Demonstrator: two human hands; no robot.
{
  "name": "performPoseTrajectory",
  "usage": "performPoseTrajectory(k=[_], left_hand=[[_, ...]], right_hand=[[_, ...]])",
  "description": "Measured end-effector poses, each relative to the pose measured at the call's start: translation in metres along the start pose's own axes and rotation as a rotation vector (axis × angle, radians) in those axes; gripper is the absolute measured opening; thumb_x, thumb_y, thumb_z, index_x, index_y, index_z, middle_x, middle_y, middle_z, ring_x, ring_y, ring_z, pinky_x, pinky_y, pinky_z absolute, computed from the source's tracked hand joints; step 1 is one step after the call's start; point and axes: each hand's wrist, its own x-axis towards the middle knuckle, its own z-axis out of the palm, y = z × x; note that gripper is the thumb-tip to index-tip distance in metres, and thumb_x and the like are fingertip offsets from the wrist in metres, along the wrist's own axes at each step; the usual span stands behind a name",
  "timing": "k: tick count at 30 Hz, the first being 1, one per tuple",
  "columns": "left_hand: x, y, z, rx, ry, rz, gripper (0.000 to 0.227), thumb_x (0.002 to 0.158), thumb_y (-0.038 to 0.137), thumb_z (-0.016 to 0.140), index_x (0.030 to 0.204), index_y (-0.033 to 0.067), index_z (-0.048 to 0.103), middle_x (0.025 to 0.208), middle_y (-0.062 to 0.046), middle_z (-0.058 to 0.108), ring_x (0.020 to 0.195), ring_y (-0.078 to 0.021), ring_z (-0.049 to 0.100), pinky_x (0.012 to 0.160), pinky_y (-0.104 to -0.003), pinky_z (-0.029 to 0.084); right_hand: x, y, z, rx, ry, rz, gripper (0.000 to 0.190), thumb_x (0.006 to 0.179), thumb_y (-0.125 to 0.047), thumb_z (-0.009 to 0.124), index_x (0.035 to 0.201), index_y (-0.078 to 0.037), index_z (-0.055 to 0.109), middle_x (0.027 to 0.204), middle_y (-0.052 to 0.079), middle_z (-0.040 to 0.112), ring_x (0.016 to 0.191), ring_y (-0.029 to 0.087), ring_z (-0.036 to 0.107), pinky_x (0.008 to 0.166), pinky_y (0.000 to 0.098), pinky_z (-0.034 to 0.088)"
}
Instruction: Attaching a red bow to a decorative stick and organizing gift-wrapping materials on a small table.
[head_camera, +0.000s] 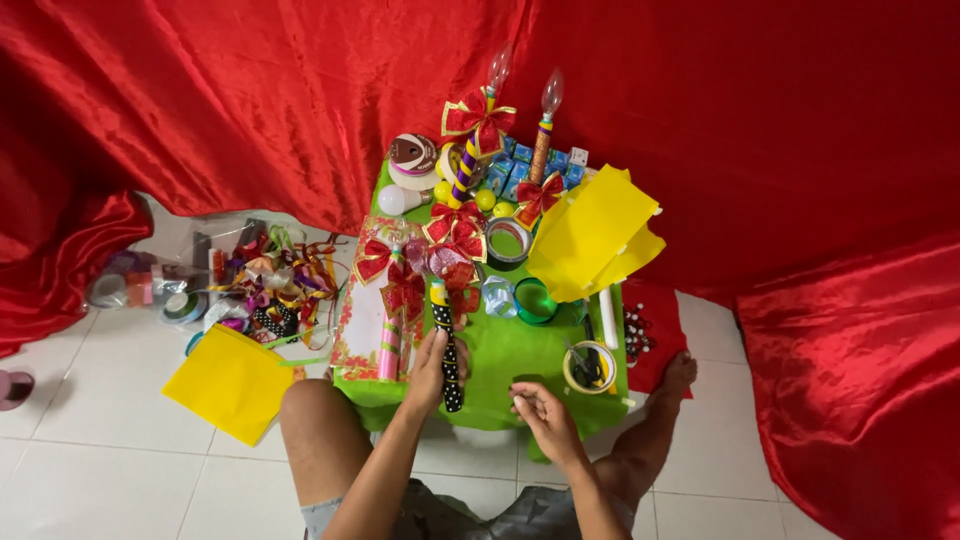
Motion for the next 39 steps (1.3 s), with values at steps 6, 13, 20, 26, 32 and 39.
performPoseTrajectory(k=[6, 13, 20, 26, 32, 39], left_hand=[[-0.002, -0.013, -0.011, -0.093, -0.011, -0.051, 0.036, 0.108, 0.033, 0.048, 0.125, 0.0017, 0.054, 0.079, -0.007, 0.056, 0.055, -0.0156, 0.051, 0.039, -0.03, 0.046], [-0.003, -0.024, -0.012, -0.059, 0.056, -0.042, 0.027, 0.106, 0.009, 0.051, 0.129, -0.0052, 0.051, 0.077, -0.012, 0.055, 0.054, -0.0189, 0.055, 0.038, -0.033, 0.052], [-0.005, -0.017, -0.011, -0.072, 0.048, -0.047, 0.029, 0.104, 0.006, 0.053, 0.131, -0.0058, 0.05, 0.077, -0.013, 0.054, 0.056, -0.019, 0.056, 0.043, -0.036, 0.056], [-0.008, -0.01, -0.013, -0.015, 0.006, -0.043, 0.029, 0.104, 0.015, 0.055, 0.129, -0.001, 0.051, 0.08, -0.01, 0.055, 0.059, -0.0182, 0.057, 0.05, -0.036, 0.058], [-0.01, -0.001, -0.01, 0.026, -0.012, -0.084, 0.032, 0.104, 0.026, 0.058, 0.128, 0.0051, 0.053, 0.083, -0.006, 0.055, 0.062, -0.0169, 0.057, 0.055, -0.035, 0.057], [-0.009, -0.003, -0.012, 0.059, 0.001, -0.116, 0.032, 0.103, 0.026, 0.058, 0.128, 0.0065, 0.053, 0.083, -0.007, 0.055, 0.064, -0.0169, 0.056, 0.057, -0.036, 0.058]], right_hand=[[0.019, -0.023, -0.011, -0.112, -0.026, -0.08, 0.035, 0.097, -0.032, 0.062, 0.121, -0.007, 0.07, 0.114, 0.007, 0.077, 0.091, 0.019, 0.076, 0.08, 0.0307, 0.064], [0.072, -0.041, -0.03, -0.212, -0.038, -0.141, 0.03, 0.097, -0.018, 0.069, 0.126, -0.009, 0.072, 0.093, 0.014, 0.079, 0.07, 0.018, 0.07, 0.065, 0.0292, 0.059], [0.132, -0.08, -0.035, -0.702, 0.041, -0.21, 0.033, 0.098, -0.021, 0.069, 0.13, -0.014, 0.071, 0.123, 0.017, 0.064, 0.085, 0.03, 0.073, 0.078, 0.042, 0.061], [0.179, -0.074, -0.034, -0.815, 0.0, -0.073, 0.042, 0.098, -0.03, 0.065, 0.138, -0.016, 0.065, 0.133, 0.011, 0.055, 0.095, 0.027, 0.072, 0.088, 0.043, 0.056], [0.2, -0.083, -0.017, -0.869, -0.056, -0.035, 0.043, 0.097, -0.035, 0.062, 0.136, -0.016, 0.061, 0.134, 0.006, 0.055, 0.118, 0.028, 0.061, 0.091, 0.0456, 0.054], [0.215, -0.08, -0.016, -1.299, 0.073, -0.131, 0.039, 0.099, -0.029, 0.06, 0.135, -0.012, 0.057, 0.122, 0.014, 0.052, 0.099, 0.035, 0.062, 0.062, 0.0479, 0.056]])
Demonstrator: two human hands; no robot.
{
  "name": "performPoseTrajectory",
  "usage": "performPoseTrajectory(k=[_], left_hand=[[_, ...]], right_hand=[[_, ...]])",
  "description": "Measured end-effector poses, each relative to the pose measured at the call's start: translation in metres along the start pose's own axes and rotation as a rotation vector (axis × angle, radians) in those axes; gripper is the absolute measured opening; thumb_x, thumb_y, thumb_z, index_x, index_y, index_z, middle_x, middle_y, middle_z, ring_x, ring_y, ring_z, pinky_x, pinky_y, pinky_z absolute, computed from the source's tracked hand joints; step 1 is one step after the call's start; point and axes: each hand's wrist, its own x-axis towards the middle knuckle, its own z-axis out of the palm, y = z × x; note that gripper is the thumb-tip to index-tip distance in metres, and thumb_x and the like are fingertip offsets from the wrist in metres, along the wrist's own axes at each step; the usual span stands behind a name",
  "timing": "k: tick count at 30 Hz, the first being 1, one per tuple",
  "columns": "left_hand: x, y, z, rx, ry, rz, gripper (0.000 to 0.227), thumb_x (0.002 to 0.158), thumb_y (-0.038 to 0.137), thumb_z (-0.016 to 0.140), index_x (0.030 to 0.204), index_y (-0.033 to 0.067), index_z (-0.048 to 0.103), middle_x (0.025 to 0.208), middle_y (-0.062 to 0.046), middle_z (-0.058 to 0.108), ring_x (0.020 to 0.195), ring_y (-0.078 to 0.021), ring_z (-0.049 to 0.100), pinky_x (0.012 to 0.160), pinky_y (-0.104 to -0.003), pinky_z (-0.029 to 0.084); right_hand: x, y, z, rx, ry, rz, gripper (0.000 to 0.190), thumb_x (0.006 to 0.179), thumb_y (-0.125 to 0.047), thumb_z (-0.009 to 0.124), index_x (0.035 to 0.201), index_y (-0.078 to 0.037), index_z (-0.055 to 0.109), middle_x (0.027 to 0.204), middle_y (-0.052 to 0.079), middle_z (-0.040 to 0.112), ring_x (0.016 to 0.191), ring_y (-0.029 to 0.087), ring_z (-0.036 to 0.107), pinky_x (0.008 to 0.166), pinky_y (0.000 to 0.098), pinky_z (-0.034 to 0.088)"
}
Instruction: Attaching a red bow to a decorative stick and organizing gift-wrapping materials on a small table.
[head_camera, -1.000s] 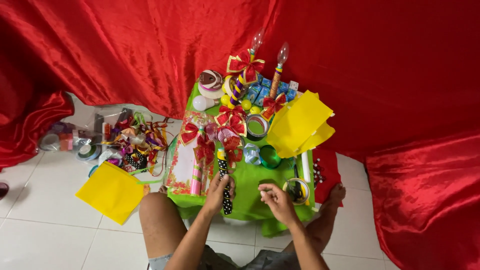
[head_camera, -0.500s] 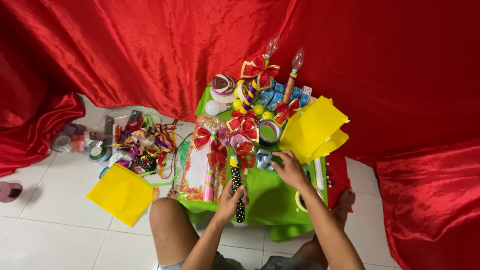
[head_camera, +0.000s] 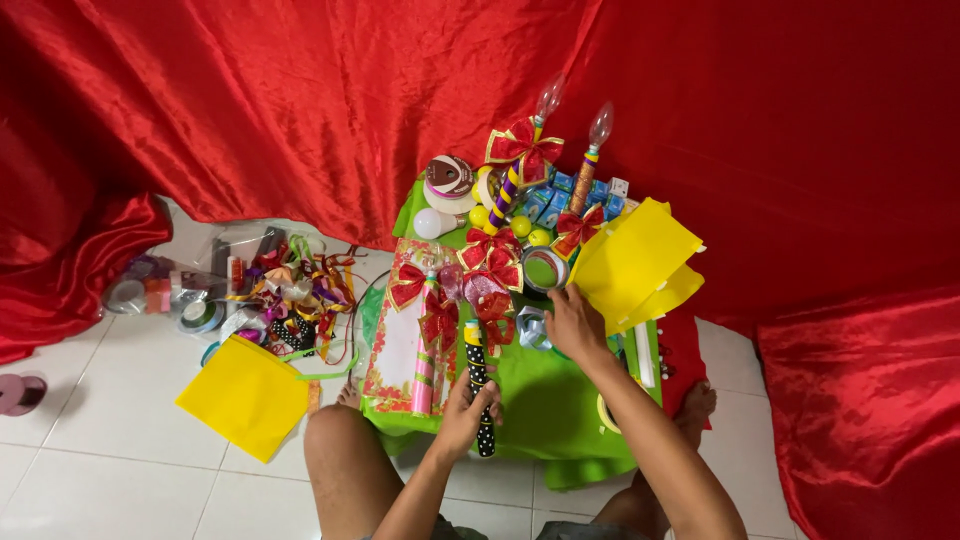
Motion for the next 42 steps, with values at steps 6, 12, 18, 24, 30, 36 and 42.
performPoseTrajectory(k=[6, 12, 18, 24, 30, 36, 42], left_hand=[[-0.002, 0.008, 0.004, 0.013, -0.003, -0.004, 0.033, 0.103, 0.028, 0.058, 0.128, 0.0059, 0.054, 0.083, -0.006, 0.055, 0.064, -0.0163, 0.056, 0.058, -0.036, 0.058], [-0.002, 0.004, 0.002, 0.008, -0.021, 0.02, 0.033, 0.104, 0.027, 0.058, 0.128, 0.0053, 0.054, 0.083, -0.007, 0.055, 0.065, -0.0174, 0.057, 0.058, -0.036, 0.058], [0.0, 0.004, 0.003, -0.007, -0.012, 0.013, 0.034, 0.103, 0.025, 0.059, 0.128, 0.0035, 0.053, 0.083, -0.007, 0.055, 0.064, -0.0177, 0.057, 0.059, -0.036, 0.058], [0.0, 0.004, 0.003, -0.004, -0.026, 0.034, 0.031, 0.104, 0.024, 0.058, 0.127, 0.0039, 0.052, 0.08, -0.006, 0.054, 0.064, -0.0172, 0.057, 0.058, -0.036, 0.058], [0.004, -0.01, -0.002, -0.065, 0.006, 0.039, 0.03, 0.104, 0.022, 0.058, 0.127, 0.0037, 0.053, 0.08, -0.008, 0.054, 0.063, -0.0179, 0.055, 0.057, -0.037, 0.057], [0.001, -0.002, 0.0, 0.017, 0.007, 0.032, 0.033, 0.102, 0.029, 0.06, 0.126, 0.006, 0.055, 0.082, -0.005, 0.056, 0.063, -0.0161, 0.057, 0.058, -0.036, 0.058], [0.001, -0.003, -0.001, -0.03, 0.049, -0.107, 0.034, 0.101, 0.028, 0.063, 0.128, 0.0075, 0.057, 0.079, -0.004, 0.055, 0.065, -0.0157, 0.057, 0.059, -0.035, 0.058]], right_hand=[[0.004, 0.0, -0.007, -0.03, 0.083, 0.101, 0.064, 0.094, -0.013, 0.06, 0.154, -0.017, 0.038, 0.127, 0.019, 0.04, 0.091, 0.037, 0.06, 0.052, 0.0434, 0.057], [0.015, 0.027, 0.001, 0.161, -0.01, 0.199, 0.056, 0.098, -0.026, 0.056, 0.149, -0.007, 0.043, 0.149, 0.014, 0.047, 0.132, 0.04, 0.051, 0.09, 0.0588, 0.053], [0.01, 0.055, 0.006, 0.289, 0.015, 0.264, 0.06, 0.098, -0.035, 0.057, 0.152, -0.01, 0.044, 0.158, 0.011, 0.043, 0.144, 0.035, 0.042, 0.1, 0.0567, 0.047], [0.003, 0.062, -0.006, 0.405, -0.013, 0.161, 0.058, 0.099, -0.032, 0.056, 0.152, -0.01, 0.046, 0.157, 0.014, 0.044, 0.147, 0.036, 0.04, 0.11, 0.0522, 0.042], [-0.006, 0.04, -0.035, 0.346, -0.008, 0.036, 0.055, 0.099, -0.038, 0.057, 0.15, -0.018, 0.047, 0.145, 0.008, 0.054, 0.127, 0.033, 0.059, 0.087, 0.0513, 0.056], [0.019, 0.036, -0.031, 0.306, 0.238, -0.178, 0.031, 0.098, -0.023, 0.066, 0.126, -0.01, 0.066, 0.126, 0.008, 0.058, 0.104, 0.03, 0.064, 0.07, 0.0429, 0.056], [0.066, 0.005, -0.045, -0.056, 0.424, -0.43, 0.025, 0.093, -0.015, 0.07, 0.118, -0.009, 0.069, 0.129, 0.011, 0.063, 0.121, 0.033, 0.058, 0.093, 0.0455, 0.053]])
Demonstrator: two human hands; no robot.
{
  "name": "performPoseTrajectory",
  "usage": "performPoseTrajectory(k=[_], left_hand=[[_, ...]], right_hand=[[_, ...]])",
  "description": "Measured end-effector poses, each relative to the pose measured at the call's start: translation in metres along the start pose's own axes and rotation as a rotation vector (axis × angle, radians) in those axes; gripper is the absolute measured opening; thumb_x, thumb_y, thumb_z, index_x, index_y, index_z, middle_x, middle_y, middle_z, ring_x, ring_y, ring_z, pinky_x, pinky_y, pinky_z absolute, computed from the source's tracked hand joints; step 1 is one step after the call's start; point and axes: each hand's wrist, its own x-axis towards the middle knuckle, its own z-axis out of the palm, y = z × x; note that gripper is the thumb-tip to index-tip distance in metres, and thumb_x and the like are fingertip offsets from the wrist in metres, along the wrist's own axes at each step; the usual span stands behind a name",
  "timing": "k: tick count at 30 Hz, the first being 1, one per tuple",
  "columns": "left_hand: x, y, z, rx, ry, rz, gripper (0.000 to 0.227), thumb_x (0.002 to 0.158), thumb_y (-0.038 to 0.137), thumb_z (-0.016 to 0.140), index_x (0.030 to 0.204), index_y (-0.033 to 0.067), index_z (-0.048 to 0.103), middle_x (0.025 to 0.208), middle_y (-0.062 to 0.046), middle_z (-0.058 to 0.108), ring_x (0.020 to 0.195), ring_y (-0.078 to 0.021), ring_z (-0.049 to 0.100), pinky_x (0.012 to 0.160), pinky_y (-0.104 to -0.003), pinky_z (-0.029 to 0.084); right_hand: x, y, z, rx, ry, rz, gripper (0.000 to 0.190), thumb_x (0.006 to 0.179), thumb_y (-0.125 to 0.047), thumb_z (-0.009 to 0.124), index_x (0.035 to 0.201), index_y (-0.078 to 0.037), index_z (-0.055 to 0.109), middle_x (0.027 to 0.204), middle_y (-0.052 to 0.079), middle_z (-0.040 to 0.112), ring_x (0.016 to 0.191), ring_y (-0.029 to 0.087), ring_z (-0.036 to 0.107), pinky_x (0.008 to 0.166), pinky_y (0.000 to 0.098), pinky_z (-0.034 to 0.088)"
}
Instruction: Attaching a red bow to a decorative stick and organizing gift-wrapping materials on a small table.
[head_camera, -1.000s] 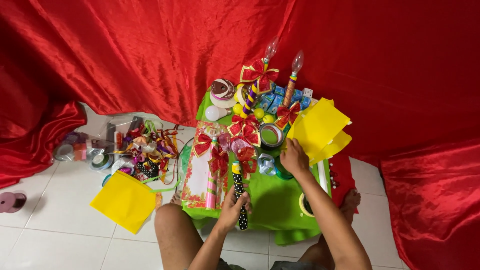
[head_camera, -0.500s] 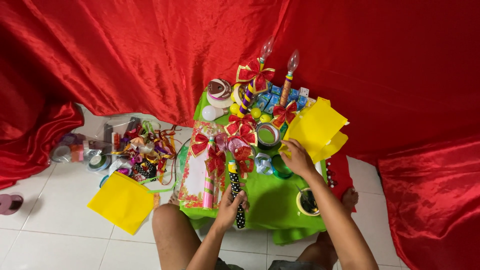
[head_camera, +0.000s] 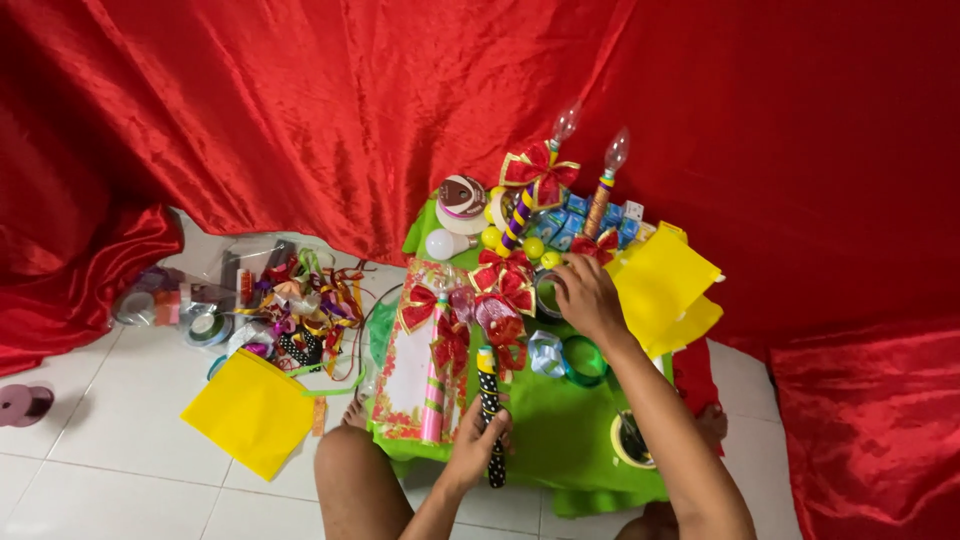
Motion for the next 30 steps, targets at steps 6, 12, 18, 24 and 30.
performPoseTrajectory(k=[6, 12, 18, 24, 30], left_hand=[[0.001, -0.01, -0.006, -0.071, -0.077, 0.016, 0.03, 0.104, 0.021, 0.061, 0.128, 0.0038, 0.053, 0.075, -0.006, 0.056, 0.062, -0.0172, 0.059, 0.058, -0.035, 0.059], [-0.001, -0.008, -0.005, -0.08, -0.101, 0.057, 0.032, 0.105, 0.02, 0.061, 0.13, 0.0006, 0.052, 0.072, -0.007, 0.055, 0.06, -0.0181, 0.058, 0.057, -0.034, 0.059], [-0.003, 0.005, -0.005, -0.103, -0.13, -0.073, 0.034, 0.105, 0.023, 0.061, 0.131, 0.003, 0.052, 0.077, -0.007, 0.054, 0.065, -0.0174, 0.057, 0.063, -0.034, 0.06], [-0.002, 0.006, -0.004, -0.115, -0.11, -0.093, 0.035, 0.105, 0.023, 0.062, 0.131, 0.0023, 0.053, 0.074, -0.009, 0.055, 0.063, -0.0193, 0.058, 0.061, -0.035, 0.059], [-0.002, 0.01, -0.002, -0.108, -0.122, -0.059, 0.033, 0.106, 0.023, 0.06, 0.129, 0.0019, 0.053, 0.075, -0.008, 0.055, 0.064, -0.019, 0.058, 0.062, -0.035, 0.058]], right_hand=[[0.058, 0.008, 0.04, -0.239, -0.079, 0.006, 0.038, 0.095, -0.024, 0.067, 0.13, -0.01, 0.068, 0.146, 0.014, 0.057, 0.144, 0.037, 0.044, 0.11, 0.0532, 0.044], [0.088, -0.01, 0.038, -0.378, 0.172, 0.008, 0.025, 0.092, -0.028, 0.073, 0.106, -0.007, 0.073, 0.116, 0.011, 0.068, 0.118, 0.031, 0.056, 0.109, 0.0482, 0.045], [0.089, -0.018, 0.071, -0.168, 0.25, 0.208, 0.013, 0.095, -0.026, 0.066, 0.096, -0.012, 0.067, 0.11, 0.006, 0.067, 0.1, 0.026, 0.055, 0.078, 0.037, 0.046], [0.115, -0.043, 0.056, 0.611, -0.059, 0.882, 0.048, 0.095, -0.043, 0.066, 0.125, -0.009, 0.05, 0.087, 0.004, 0.068, 0.074, 0.026, 0.068, 0.058, 0.0438, 0.052], [0.131, -0.039, 0.055, 0.629, -0.036, 0.953, 0.062, 0.091, -0.053, 0.07, 0.13, -0.005, 0.061, 0.11, 0.014, 0.071, 0.099, 0.034, 0.07, 0.071, 0.0491, 0.057]])
